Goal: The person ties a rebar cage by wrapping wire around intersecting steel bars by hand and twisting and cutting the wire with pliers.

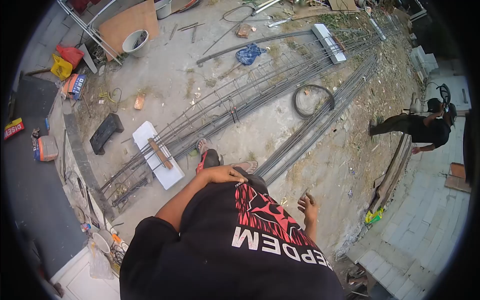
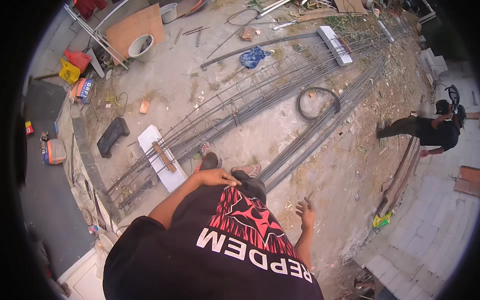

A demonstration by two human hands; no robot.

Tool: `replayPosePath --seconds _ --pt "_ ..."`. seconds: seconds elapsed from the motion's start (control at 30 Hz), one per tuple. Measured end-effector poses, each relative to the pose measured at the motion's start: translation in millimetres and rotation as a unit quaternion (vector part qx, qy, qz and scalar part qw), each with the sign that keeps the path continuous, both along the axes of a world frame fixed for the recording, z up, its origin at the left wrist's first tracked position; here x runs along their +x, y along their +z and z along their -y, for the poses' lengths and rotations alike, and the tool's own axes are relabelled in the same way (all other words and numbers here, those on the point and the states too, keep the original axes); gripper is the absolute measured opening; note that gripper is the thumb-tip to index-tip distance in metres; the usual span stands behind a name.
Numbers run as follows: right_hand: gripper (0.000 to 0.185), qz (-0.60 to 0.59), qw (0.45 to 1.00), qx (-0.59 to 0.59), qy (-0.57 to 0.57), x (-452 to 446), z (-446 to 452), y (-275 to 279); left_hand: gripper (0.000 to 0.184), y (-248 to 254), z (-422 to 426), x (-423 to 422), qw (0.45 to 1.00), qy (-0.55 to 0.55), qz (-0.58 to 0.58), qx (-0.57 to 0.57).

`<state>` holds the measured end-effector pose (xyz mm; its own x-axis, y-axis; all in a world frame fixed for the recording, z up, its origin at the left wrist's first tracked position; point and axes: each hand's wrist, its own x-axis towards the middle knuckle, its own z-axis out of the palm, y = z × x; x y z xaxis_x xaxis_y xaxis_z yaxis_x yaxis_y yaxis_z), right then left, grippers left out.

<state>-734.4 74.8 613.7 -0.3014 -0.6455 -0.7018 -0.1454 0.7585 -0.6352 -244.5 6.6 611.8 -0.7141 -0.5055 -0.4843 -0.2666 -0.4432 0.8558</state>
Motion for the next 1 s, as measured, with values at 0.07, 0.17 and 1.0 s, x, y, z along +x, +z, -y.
replayPosePath --seconds 0.07,0.17,1.0 --pt "0.055 -0.002 0.998 -0.044 -0.051 2 -12 6 0.050 -5 15 14 0.996 -0.065 0.066 -0.019" --pt "0.055 -0.012 0.980 -0.093 -0.174 -16 -81 -5 0.051 -20 12 24 0.991 -0.080 0.110 0.006" --pt "0.050 -0.032 0.998 -0.028 -0.052 -6 85 -67 0.050 -37 -182 83 0.844 0.509 0.089 0.146"
